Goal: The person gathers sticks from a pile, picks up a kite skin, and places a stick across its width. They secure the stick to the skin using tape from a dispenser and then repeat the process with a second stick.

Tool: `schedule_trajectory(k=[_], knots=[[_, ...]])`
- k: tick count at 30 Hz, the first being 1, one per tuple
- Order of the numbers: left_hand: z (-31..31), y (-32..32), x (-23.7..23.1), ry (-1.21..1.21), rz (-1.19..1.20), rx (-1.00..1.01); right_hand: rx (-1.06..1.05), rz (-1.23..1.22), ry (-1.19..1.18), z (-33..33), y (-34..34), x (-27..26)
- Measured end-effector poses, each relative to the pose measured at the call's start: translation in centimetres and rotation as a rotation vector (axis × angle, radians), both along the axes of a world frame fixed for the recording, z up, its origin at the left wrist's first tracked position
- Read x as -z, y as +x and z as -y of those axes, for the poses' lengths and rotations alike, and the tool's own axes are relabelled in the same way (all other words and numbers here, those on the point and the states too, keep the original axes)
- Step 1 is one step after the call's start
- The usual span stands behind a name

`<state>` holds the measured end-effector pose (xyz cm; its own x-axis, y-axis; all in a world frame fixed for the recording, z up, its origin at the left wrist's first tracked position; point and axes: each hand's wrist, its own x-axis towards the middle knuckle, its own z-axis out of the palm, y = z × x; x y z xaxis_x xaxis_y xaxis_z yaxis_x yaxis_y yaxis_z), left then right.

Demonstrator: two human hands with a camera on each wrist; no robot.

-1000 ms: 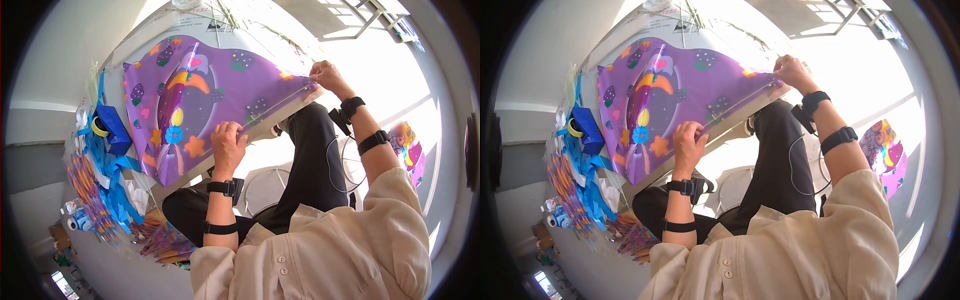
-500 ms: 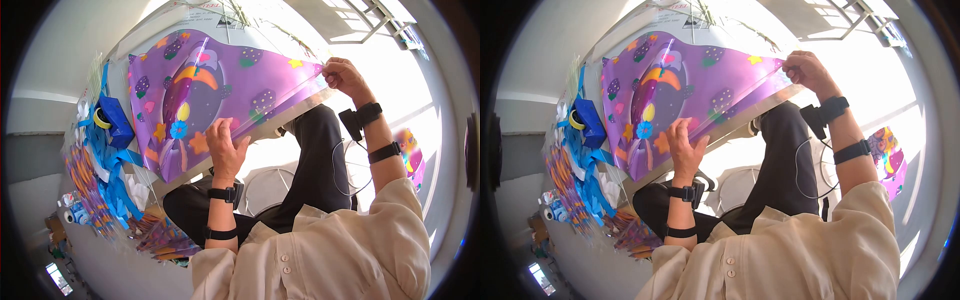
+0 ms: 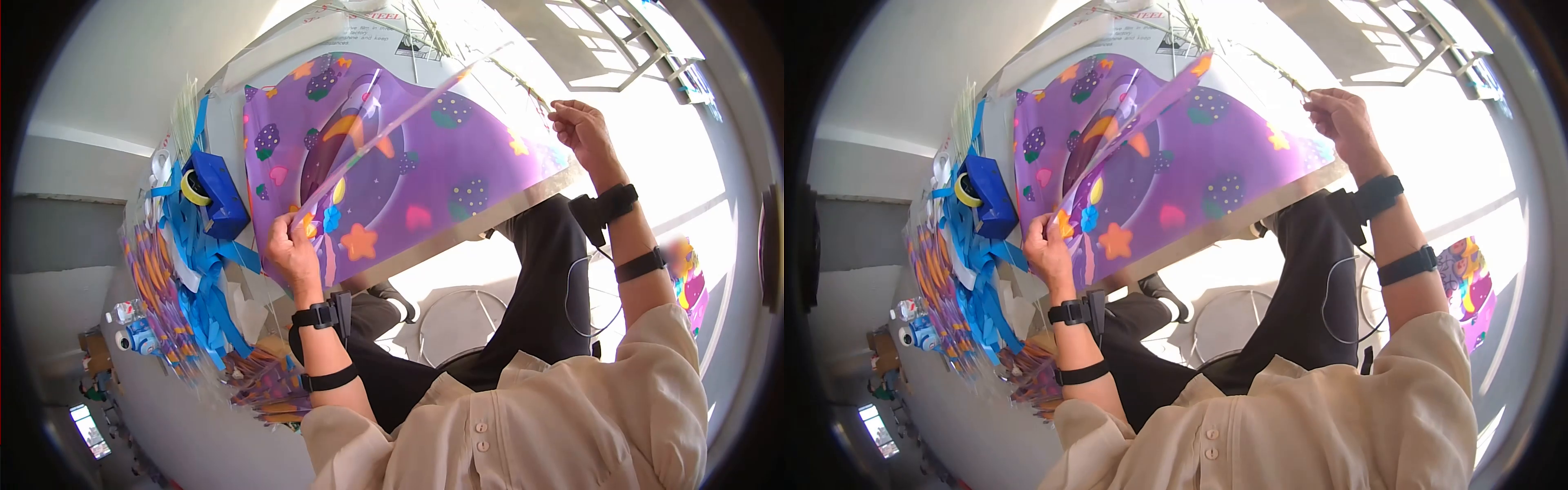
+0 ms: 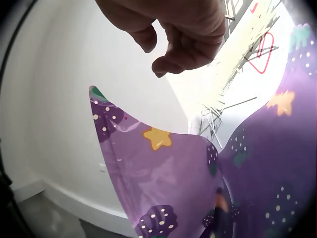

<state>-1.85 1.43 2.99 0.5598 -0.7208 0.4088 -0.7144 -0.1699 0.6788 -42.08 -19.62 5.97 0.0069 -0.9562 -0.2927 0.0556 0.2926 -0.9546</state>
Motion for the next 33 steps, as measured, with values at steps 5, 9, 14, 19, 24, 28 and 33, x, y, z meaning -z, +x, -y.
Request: schedule_trajectory(k=[5,9,14,19,24,28,33], knots=[[2.0,5.1,1.4,0.123,-0.467,-0.134,-0.07,-0.359,-0.031,1.1,0.7,3.0],[2.3,7.7,3.2,0.279,-0.307,-0.232,-0.005,-0.789,-0.244,4.3,1.1,5.6],[2.5,6.7,2.3,0.447,0.034,-0.282,0.11,-0.931,-0.324,6.9,1.4,5.9],[1.7,5.1,1.8,0.534,0.22,-0.392,0.009,-0.972,-0.426,9.6,0.4,7.1],[1.0,3.3,1.3,0.328,0.421,-0.387,-0.027,-1.109,-0.611,10.8,0.2,8.5],[0.9,0.8,0.0,0.292,0.518,-0.304,-0.092,-1.104,-0.464,9.5,1.3,5.1],[2.4,-4.0,-0.7,0.146,0.188,-0.001,-0.152,0.019,0.068,6.4,1.7,2.6]])
